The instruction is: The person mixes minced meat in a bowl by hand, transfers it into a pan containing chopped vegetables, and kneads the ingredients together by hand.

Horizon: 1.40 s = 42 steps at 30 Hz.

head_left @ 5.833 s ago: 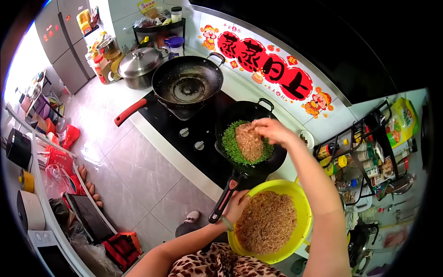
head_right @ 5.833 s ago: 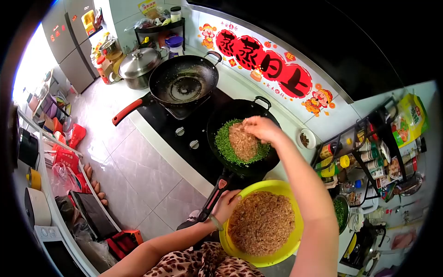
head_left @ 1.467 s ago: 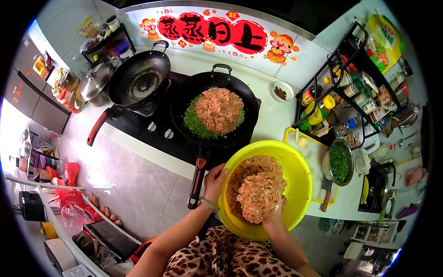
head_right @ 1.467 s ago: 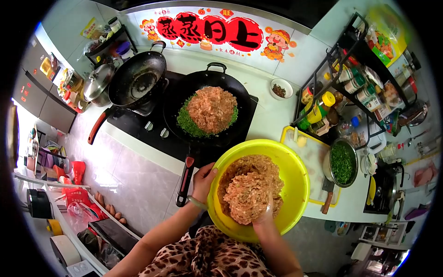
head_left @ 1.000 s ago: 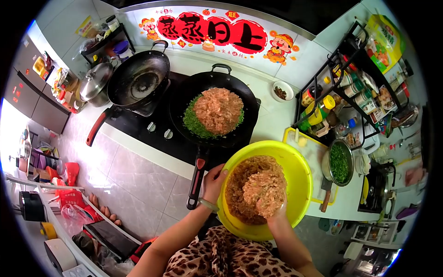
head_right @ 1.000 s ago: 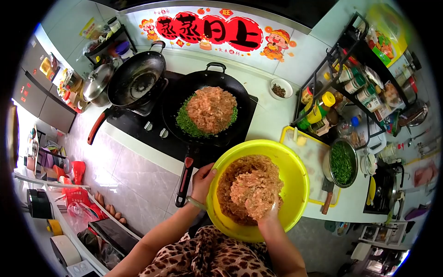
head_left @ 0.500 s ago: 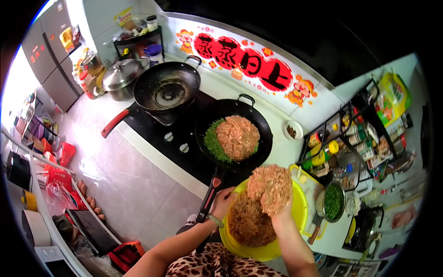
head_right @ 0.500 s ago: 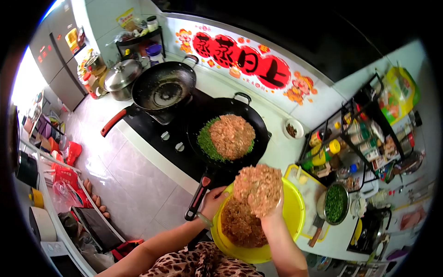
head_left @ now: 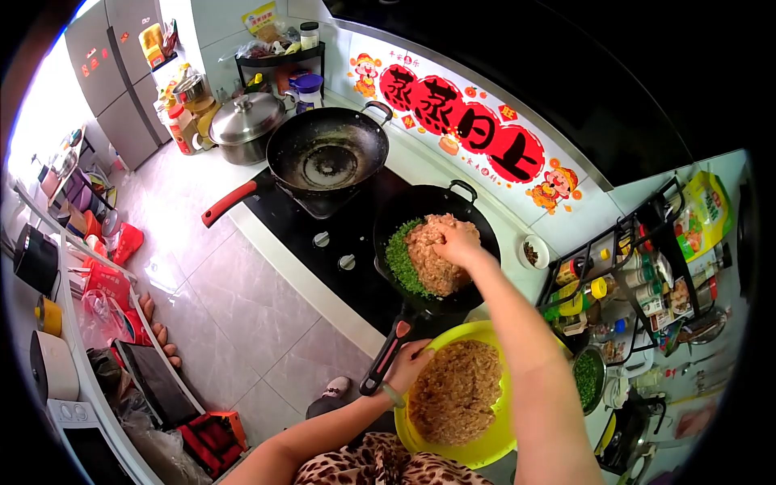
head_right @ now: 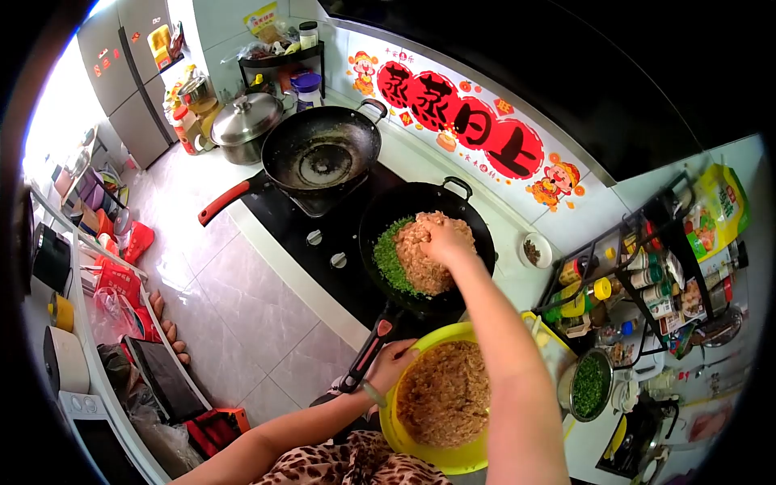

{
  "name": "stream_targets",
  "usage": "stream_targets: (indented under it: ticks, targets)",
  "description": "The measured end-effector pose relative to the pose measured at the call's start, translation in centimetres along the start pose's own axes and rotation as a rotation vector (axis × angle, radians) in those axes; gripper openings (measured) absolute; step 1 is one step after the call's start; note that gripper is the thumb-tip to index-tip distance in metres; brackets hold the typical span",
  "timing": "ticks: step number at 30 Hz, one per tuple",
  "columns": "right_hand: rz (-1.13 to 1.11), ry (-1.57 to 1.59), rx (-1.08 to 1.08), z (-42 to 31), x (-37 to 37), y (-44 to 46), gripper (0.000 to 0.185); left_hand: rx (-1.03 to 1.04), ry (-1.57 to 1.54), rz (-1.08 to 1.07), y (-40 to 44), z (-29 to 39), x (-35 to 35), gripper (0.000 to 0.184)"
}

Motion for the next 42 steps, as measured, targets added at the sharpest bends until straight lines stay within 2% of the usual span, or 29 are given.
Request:
stream_targets:
  ticks: [1,2,4,5,8,11,12,15,17,18,20,21,22,24,28,30,31,33,34,36,37,39,40,42]
  targets:
    - [-0.193,-0.050,0.036,0.3,0.3,0.0,0.051,0.042,-0.014,0.024,-0.1,0.2,-0.1,0.028]
    - [-0.194,0.106,-0.144,-1.3,-1.5,-0.7,0.043,0.040,-0.012,0.016,-0.2,0.5,-0.2,0.028]
    - [-0.278,0.225,-0.189,-2.6,-4.3,-1.9,0.034,0.024,-0.004,-0.021,-0.3,1.3,-0.2,0.027]
    - [-0.185,0.386,-0.130,-1.5,-6.0,-2.7,0.028,0.027,-0.001,0.016,-0.3,1.2,-0.4,0.027]
    - [0.006,0.503,-0.244,-2.0,-11.2,-7.3,0.024,-0.029,-0.011,-0.029,-0.3,0.3,-0.1,0.029]
    - [-0.142,0.789,0.126,0.0,-10.5,-14.6,0.021,-0.041,0.001,0.012,-0.1,-0.9,-0.2,0.028]
    - [-0.152,1.003,0.114,1.0,-9.1,-16.9,0.022,-0.051,0.032,0.031,0.0,-1.3,-0.3,0.028]
    - [-0.188,1.157,0.235,4.1,-4.2,-24.6,0.026,-0.066,-0.091,0.026,0.1,-2.4,0.0,0.029]
    - [-0.338,0.890,0.426,8.3,1.4,-30.0,0.034,-0.114,-0.192,0.019,-0.1,-2.9,0.4,0.027]
    - [-0.331,0.898,0.445,10.1,3.4,-31.9,0.034,-0.141,-0.216,0.016,-0.1,-3.0,0.4,0.026]
    - [-0.189,0.508,0.489,15.1,6.2,-34.4,0.047,-0.149,-0.183,-0.005,-0.4,-2.4,0.4,0.028]
    - [-0.102,0.571,0.537,15.5,6.5,-34.5,0.055,-0.145,-0.212,-0.005,-0.5,-2.2,0.3,0.029]
    - [-0.100,0.578,0.539,15.6,7.1,-34.5,0.055,-0.140,-0.242,-0.004,-0.5,-2.1,0.3,0.030]
    - [0.038,1.337,1.064,16.7,10.6,-36.4,0.062,-0.129,-0.236,-0.013,-0.2,-2.5,0.4,0.030]
    - [-0.020,1.538,1.094,14.3,12.9,-33.9,0.072,-0.152,-0.221,0.012,0.0,-3.2,0.3,0.030]
    - [-0.243,1.443,1.236,10.1,12.9,-33.5,0.080,-0.146,-0.219,0.025,0.0,-2.8,0.2,0.030]
    - [-0.250,1.438,1.225,10.0,13.9,-33.0,0.080,-0.160,-0.213,0.030,-0.2,-2.6,0.2,0.030]
    - [-0.162,1.619,1.220,9.5,16.7,-32.6,0.078,-0.159,-0.193,0.024,-0.4,-2.2,0.0,0.029]
    - [-0.171,1.616,1.219,8.4,15.7,-32.6,0.078,-0.162,-0.194,0.031,-0.6,-2.0,-0.1,0.029]
    - [0.002,1.729,1.217,7.0,12.7,-33.1,0.065,-0.160,-0.192,0.029,-0.7,-1.6,-0.1,0.028]
    - [0.001,1.725,1.216,6.8,12.4,-33.4,0.065,-0.160,-0.195,0.031,-0.6,-1.8,-0.1,0.028]
    - [-0.007,2.135,1.057,4.8,11.8,-33.0,0.051,-0.138,-0.213,0.036,-0.4,-2.2,0.0,0.029]
    - [-0.001,2.134,1.051,4.9,12.0,-33.4,0.051,-0.133,-0.215,0.033,-0.3,-2.4,0.1,0.029]
    - [-0.003,2.425,0.858,4.0,12.1,-32.8,0.045,-0.151,-0.235,0.028,-0.2,-2.6,0.1,0.029]
Point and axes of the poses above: each hand's wrist, its own y-axis towards the middle knuckle, its own x-axis out of the palm, z = x × y, the point moved 10 cm from there along y, towards the middle knuckle, and after that the axes turned 13 degrees about y, right-handed, at the moved point
